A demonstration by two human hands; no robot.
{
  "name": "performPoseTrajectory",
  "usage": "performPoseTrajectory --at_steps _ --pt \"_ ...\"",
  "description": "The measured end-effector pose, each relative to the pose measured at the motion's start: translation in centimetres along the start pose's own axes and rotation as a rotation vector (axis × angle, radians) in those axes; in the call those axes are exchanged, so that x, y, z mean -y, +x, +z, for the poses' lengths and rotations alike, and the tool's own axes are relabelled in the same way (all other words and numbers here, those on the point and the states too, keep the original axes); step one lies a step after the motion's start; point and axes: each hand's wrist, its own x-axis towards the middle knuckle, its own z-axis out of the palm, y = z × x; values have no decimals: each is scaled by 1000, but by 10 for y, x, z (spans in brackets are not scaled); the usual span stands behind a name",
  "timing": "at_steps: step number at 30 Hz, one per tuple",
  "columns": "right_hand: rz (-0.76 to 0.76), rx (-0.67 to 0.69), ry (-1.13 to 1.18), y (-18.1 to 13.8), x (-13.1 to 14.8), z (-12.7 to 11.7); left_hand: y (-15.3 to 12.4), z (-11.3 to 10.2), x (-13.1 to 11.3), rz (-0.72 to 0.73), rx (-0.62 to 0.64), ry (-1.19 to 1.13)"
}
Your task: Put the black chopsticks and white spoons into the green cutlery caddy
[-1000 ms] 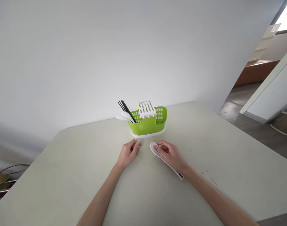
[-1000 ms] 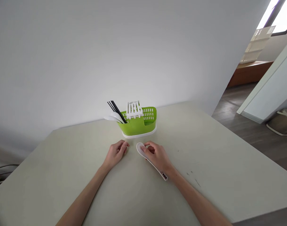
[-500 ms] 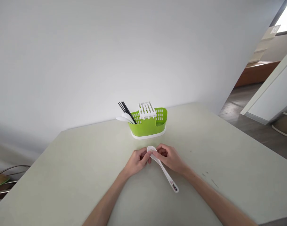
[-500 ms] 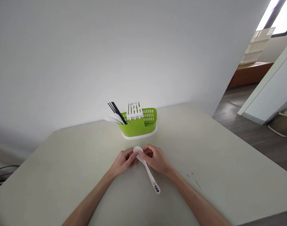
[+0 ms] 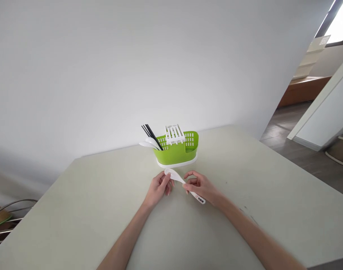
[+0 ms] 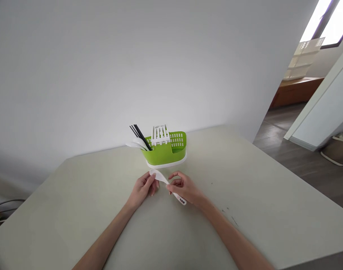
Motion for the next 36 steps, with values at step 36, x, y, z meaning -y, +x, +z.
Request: performPoseTrajectory --at_steps 36 --pt "-53 -4 178 4 2 -8 39 -76 -62 388 -576 524"
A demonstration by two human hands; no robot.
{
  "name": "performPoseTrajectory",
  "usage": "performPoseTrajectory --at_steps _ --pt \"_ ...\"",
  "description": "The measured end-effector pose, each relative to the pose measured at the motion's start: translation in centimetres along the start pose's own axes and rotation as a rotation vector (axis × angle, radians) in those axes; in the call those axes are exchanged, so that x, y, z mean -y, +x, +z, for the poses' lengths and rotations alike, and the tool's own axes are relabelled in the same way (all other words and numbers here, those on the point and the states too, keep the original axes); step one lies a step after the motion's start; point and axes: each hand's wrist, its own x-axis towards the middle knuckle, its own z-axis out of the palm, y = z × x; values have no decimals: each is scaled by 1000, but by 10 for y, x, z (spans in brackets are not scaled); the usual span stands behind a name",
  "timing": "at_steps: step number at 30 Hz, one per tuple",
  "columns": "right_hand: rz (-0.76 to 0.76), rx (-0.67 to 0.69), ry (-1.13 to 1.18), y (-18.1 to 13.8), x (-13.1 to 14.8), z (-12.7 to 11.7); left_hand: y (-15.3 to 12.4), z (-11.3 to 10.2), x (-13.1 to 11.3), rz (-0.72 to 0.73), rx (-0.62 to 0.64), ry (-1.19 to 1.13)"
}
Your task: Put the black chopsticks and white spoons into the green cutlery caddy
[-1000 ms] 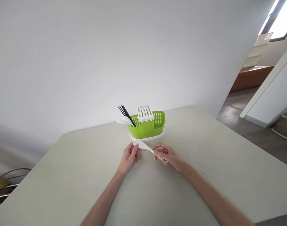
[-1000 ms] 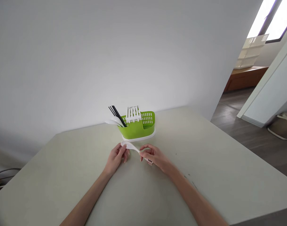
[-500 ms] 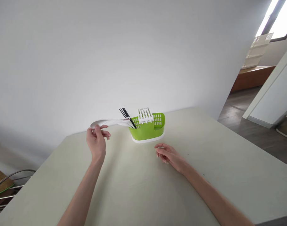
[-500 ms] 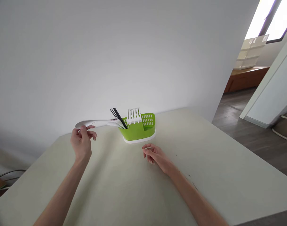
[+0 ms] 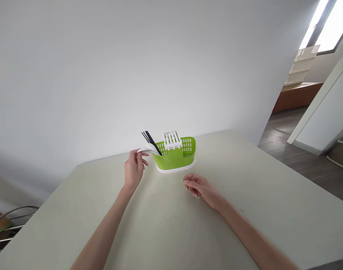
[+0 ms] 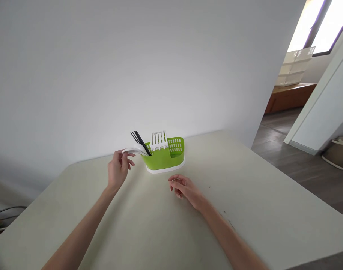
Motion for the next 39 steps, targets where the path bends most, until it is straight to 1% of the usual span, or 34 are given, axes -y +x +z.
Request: performPoseTrajectory --at_steps 3,6,11,16,19,22,25,30,35,39 --pt "2 3 -9 0 1 1 1 6 5 17 58 25" --pt "10 1 -18 0 2 2 3 9 9 15 61 37" --pt "-2 4 -42 1 3 4 5 6 12 20 47 44" --pt "-2 5 -44 4 -3 2 4 1 14 0 66 -71" --pt "-6 13 -49 4 -7 0 2 1 14 -16 23 -107" --pt "-4 17 -53 5 -9 -1 -1 1 12 -6 -23 -70" --pt "-6 19 -56 5 -10 -1 -2 4 11 26 -36 -32" --pt "-4 13 -56 5 -8 0 -1 14 16 70 12 -24" --pt "4 2 -72 4 -5 2 1 18 22 158 73 30" --pt "6 -1 -81 4 -3 3 -1 18 24 153 118 49"
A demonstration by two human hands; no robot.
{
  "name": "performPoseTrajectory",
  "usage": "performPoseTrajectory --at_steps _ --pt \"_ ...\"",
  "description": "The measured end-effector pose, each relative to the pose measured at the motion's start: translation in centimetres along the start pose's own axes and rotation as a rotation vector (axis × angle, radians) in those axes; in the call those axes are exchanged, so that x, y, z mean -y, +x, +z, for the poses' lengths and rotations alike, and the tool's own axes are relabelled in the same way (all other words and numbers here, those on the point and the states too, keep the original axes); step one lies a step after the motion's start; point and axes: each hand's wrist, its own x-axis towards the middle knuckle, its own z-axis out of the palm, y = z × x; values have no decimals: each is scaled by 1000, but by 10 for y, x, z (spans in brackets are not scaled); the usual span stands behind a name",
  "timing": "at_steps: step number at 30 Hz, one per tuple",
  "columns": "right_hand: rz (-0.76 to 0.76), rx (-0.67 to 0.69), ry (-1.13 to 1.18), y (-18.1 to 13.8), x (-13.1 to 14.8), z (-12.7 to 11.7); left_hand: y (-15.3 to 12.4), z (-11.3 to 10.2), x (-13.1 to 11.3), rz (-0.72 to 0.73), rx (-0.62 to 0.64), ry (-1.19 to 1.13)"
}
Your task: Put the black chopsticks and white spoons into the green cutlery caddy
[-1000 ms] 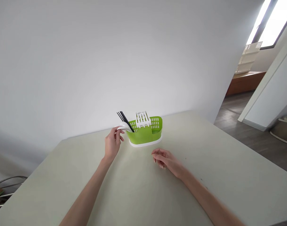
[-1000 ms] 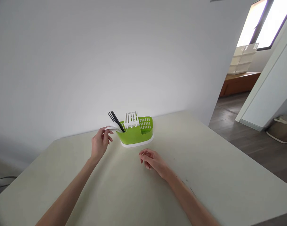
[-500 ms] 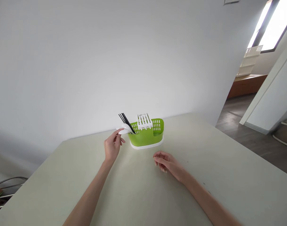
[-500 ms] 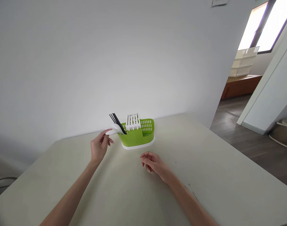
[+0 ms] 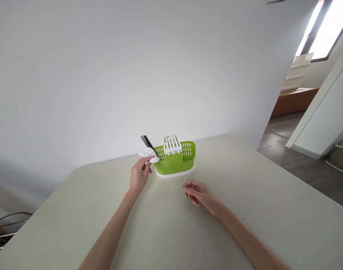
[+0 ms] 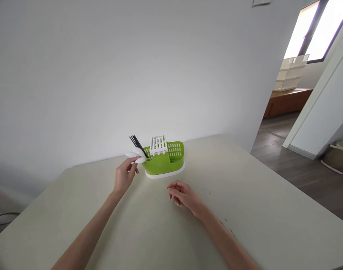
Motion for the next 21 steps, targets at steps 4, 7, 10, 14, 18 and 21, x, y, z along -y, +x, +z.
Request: performPoseTrajectory --at_steps 4,7,10,14,18,21 --pt "7 -4 -9 0 2 0 -9 4 0 -70 -19 17" --pt "4 1 -24 -1 2 0 -23 12 4 -152 -94 -11" --pt "5 3 -32 -1 1 -1 -41 21 10 -267 -114 -82" --pt "11 1 -36 -1 0 -1 -55 30 18 -392 -55 -104" --pt "33 -8 -40 -2 1 0 -56 30 24 -433 10 -79" --pt "44 -3 -47 -4 3 1 -55 30 29 -484 31 -110"
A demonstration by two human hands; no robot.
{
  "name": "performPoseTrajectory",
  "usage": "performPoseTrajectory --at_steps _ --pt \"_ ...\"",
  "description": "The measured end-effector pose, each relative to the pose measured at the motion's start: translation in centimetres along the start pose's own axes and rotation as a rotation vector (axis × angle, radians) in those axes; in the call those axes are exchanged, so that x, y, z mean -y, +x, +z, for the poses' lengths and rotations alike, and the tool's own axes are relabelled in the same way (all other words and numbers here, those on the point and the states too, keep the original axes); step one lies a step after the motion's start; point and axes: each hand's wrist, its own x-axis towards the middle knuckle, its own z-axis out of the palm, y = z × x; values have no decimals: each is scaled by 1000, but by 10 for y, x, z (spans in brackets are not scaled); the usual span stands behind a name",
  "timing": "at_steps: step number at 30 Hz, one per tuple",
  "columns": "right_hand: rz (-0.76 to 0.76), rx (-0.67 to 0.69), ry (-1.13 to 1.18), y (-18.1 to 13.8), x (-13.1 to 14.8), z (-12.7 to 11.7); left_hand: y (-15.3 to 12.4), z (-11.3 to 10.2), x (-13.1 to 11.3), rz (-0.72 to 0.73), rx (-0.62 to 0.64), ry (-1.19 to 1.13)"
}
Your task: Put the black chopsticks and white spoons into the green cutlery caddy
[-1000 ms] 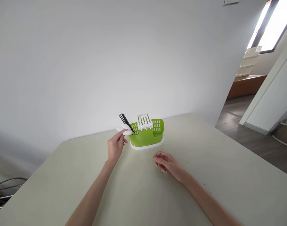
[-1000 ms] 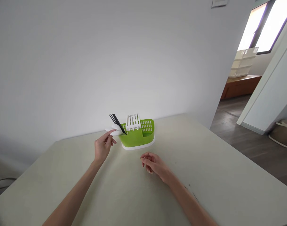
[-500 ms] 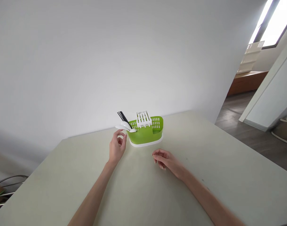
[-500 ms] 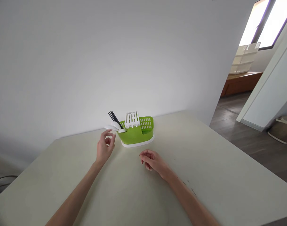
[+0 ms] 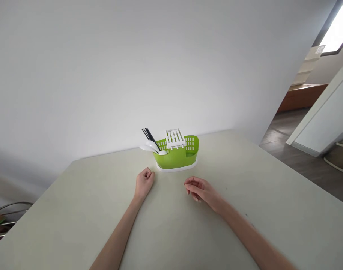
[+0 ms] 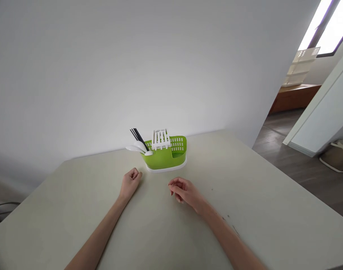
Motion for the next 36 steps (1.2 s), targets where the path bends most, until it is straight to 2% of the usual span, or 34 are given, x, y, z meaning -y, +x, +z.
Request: performPoseTrajectory --at_steps 4,9,12,16,21,24,27,29,33,36 --pt "1 2 -5 -1 0 0 -2 0 1 -30 -10 -23" --pt "-4 2 -5 0 -5 -1 -8 1 -4 5 67 23" --pt "-21 -71 -73 0 -12 0 -10 3 -5 21 79 39" --pt "-233 -255 -371 -3 -21 6 -11 4 -4 23 85 50" --pt "-519 -387 -811 -6 -29 10 -12 5 -4 34 98 54" --pt "-656 -493 -951 -3 -31 9 -12 5 -5 29 105 42" --pt "-716 -635 -1054 2 -29 5 -13 6 -5 23 101 23" --pt "-727 -674 -1127 6 -27 2 -13 7 -5 24 95 0" --pt "-732 -663 -1259 19 -21 0 -12 8 -4 17 53 -70" --pt "-722 -641 -1354 36 -16 -2 -12 7 -3 -19 -99 -107"
